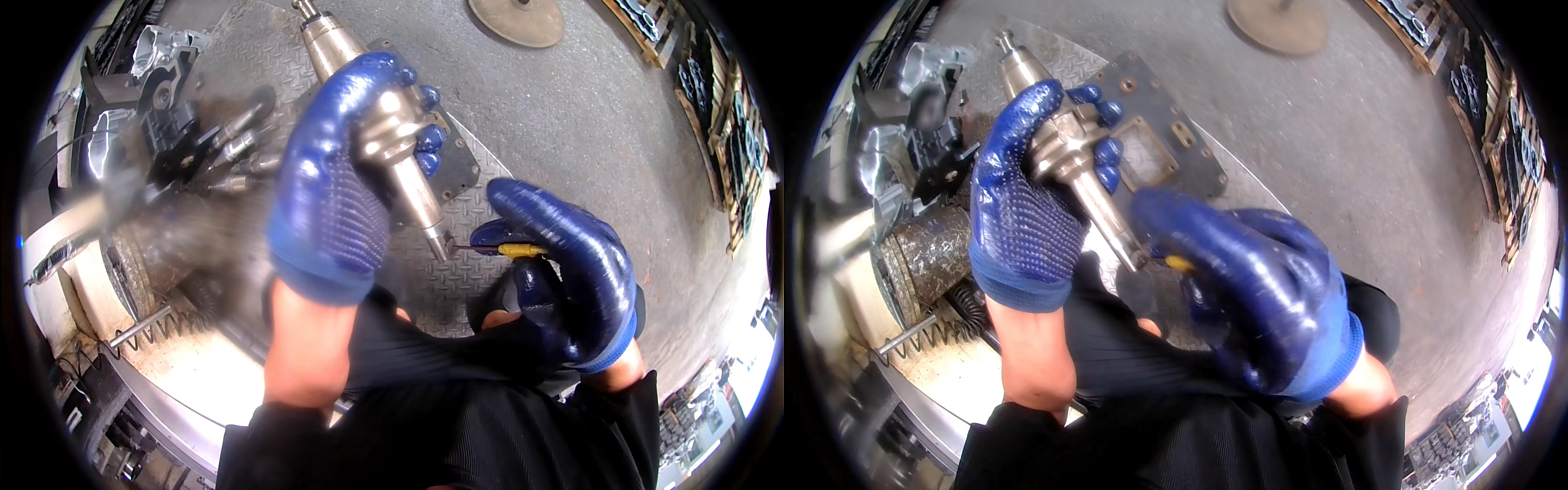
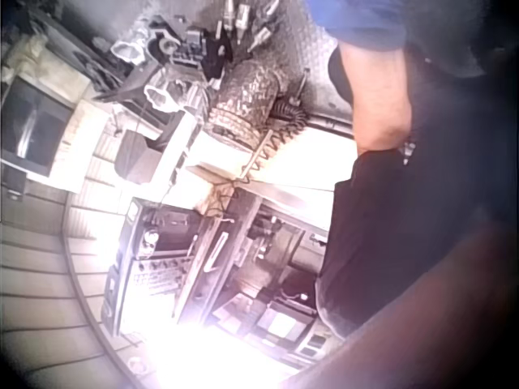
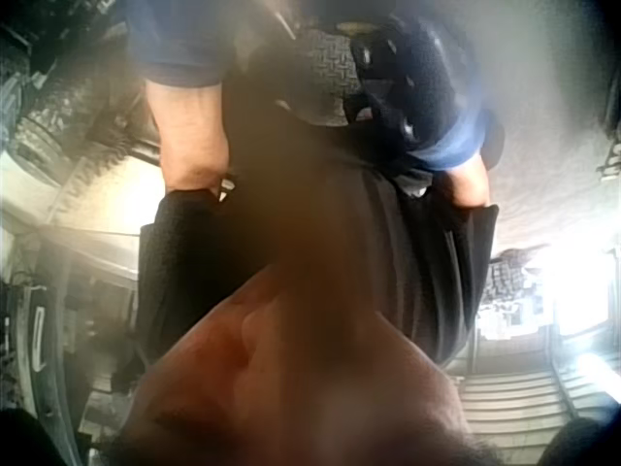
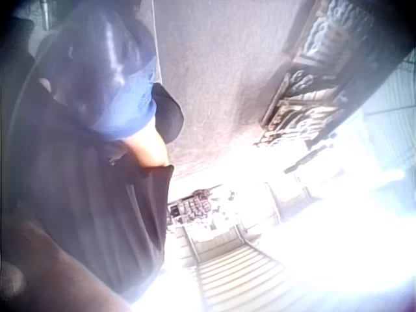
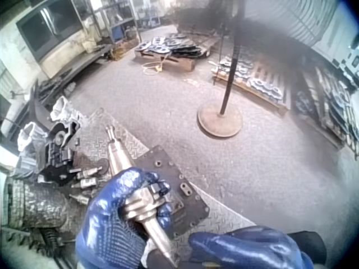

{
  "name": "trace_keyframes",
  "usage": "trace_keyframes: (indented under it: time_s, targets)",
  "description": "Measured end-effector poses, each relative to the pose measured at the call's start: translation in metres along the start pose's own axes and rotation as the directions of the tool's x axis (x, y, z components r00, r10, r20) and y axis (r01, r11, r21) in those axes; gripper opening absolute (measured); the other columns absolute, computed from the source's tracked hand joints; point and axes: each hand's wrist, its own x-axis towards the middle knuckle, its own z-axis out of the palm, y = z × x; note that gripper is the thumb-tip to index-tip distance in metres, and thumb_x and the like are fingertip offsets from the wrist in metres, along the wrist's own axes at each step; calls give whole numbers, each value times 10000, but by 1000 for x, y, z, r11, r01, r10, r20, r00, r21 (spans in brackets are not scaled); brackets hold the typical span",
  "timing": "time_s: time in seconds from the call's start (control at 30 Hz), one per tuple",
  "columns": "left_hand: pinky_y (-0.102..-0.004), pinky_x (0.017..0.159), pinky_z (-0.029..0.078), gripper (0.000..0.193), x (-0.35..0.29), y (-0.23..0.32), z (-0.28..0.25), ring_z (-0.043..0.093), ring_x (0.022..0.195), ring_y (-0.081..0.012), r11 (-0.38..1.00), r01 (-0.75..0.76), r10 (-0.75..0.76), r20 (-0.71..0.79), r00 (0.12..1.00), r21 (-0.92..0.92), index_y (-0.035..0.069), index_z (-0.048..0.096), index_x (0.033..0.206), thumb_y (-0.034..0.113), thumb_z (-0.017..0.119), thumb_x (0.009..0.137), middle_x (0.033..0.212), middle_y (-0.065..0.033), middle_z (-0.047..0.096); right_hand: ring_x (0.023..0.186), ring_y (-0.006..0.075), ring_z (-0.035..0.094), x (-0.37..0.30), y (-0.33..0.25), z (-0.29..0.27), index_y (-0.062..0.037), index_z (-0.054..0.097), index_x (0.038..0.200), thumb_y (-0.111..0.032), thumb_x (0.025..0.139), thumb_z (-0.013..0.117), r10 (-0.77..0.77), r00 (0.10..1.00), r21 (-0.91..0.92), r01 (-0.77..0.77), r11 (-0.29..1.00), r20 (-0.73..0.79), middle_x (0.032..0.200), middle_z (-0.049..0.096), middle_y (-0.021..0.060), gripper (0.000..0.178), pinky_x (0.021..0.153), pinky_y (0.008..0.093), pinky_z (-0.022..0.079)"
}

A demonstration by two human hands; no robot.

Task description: The person removes a cylindrical metal part from a CNC machine and cleans it using a small yellow tool. The person holds the part with blue gloves and scrubs the surface and grooves of the metal cylinder while standing in a workshop.

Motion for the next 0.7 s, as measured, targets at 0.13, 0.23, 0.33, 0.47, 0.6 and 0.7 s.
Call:
trace_keyframes:
  time_s: [0.13, 0.23, 0.33, 0.47, 0.6, 0.7]
  targets:
    - [-361, 985, 644, 533, -1, 2, 1, 723, 1156, -272, 1000, -3, 3, 0, 1000, -7, 59, 531, 1520, 200, 693, 1032, 1355, -191, 662, 1012, 338, 773, 5, -2, -5, -11, 775, 1174, -138, 877, 764, 30, 999, -6, -30, 1000, 13, 1126, 797, 174, 323, 909, 446, 581]
    - [-361, 987, 643, 526, -1, 2, 1, 722, 1158, -272, 1000, 0, 0, 2, 1000, -14, 58, 535, 1516, 198, 690, 1033, 1352, -190, 664, 942, 328, 772, 11, -6, -16, -7, 801, 1128, -92, 834, 740, -15, 997, -113, 23, 993, 70, 1060, 809, 174, 312, 866, 430, 582]
    - [-362, 989, 642, 519, -2, 2, 1, 721, 1159, -271, 1000, -2, 2, 4, 1000, -18, 57, 539, 1513, 196, 688, 1035, 1349, -188, 666, 895, 321, 766, 13, -8, -16, -12, 807, 1118, -73, 781, 732, 45, 997, -12, -44, 999, 59, 1040, 808, 176, 350, 845, 419, 579]
    - [-362, 991, 641, 510, -2, 2, 0, 720, 1161, -271, 1000, -5, 5, 4, 1000, -13, 55, 544, 1508, 193, 685, 1037, 1346, -186, 668, 860, 324, 759, 10, -10, -5, -7, 808, 1114, -102, 746, 736, 170, 985, 114, -168, 979, -10, 1009, 802, 170, 387, 831, 414, 576]
    - [-363, 993, 639, 501, -1, 1, 0, 720, 1163, -270, 1000, -5, 6, 11, 1000, -13, 53, 549, 1503, 190, 681, 1040, 1343, -184, 671, 854, 334, 750, 14, -17, -5, 7, 800, 1110, -134, 757, 751, 190, 982, -23, -189, 982, 18, 998, 793, 165, 383, 840, 418, 571]
    - [-363, 995, 638, 494, -2, 0, 0, 719, 1165, -270, 1000, -9, 9, 15, 1000, -8, 52, 553, 1499, 188, 679, 1041, 1340, -182, 673, 890, 347, 745, 12, -16, -5, 13, 783, 1131, -145, 763, 762, 157, 987, -85, -153, 984, 31, 1019, 790, 171, 401, 876, 431, 561]
